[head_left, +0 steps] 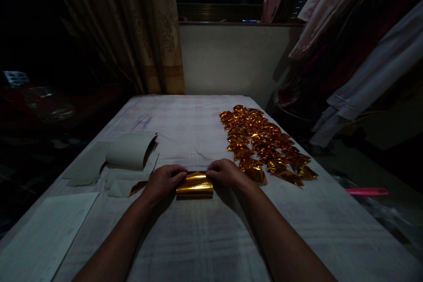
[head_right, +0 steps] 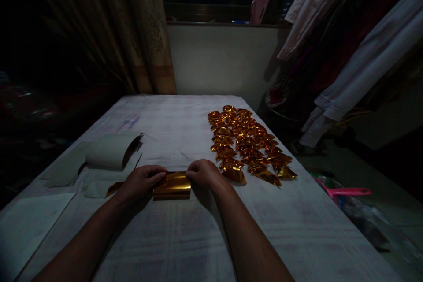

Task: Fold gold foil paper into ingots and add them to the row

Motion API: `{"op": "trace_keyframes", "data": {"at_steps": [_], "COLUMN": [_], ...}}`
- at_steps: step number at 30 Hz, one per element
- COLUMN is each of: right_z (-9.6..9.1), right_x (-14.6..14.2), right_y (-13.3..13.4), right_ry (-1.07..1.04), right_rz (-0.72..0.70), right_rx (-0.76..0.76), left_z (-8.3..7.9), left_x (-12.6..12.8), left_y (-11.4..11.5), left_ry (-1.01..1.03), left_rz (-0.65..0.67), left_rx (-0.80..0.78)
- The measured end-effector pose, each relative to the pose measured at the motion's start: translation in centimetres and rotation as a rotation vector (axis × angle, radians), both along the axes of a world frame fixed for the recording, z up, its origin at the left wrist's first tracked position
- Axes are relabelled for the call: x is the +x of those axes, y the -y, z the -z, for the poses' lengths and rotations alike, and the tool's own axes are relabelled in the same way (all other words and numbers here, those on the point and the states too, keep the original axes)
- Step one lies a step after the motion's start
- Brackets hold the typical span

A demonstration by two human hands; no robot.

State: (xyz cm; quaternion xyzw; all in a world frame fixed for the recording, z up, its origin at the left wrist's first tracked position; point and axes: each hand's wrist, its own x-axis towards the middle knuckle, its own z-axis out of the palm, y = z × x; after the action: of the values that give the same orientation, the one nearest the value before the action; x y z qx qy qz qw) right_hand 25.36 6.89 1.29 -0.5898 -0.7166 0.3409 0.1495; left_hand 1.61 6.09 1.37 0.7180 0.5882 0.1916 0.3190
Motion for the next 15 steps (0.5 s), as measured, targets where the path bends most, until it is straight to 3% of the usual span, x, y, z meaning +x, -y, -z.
{"op": "trace_keyframes", "data": {"at_steps": [6,15], "right_z": [0.60,0.70], "right_x": [0.15,0.06], "right_y": [-0.28,-0.35], "right_ry": [-0.025,-0.037], "right_rz": [0.003,0.025], "right_rx": [0.000,-0.003], "left_z": [0.43,-0.18], "left_x": [-0.32,-0.13], "left_y": [-0.13,0.16], "left_ry": [0.028,0.032], "left_rz": [0.025,0.019], "left_rx": [0.016,-0.002]}}
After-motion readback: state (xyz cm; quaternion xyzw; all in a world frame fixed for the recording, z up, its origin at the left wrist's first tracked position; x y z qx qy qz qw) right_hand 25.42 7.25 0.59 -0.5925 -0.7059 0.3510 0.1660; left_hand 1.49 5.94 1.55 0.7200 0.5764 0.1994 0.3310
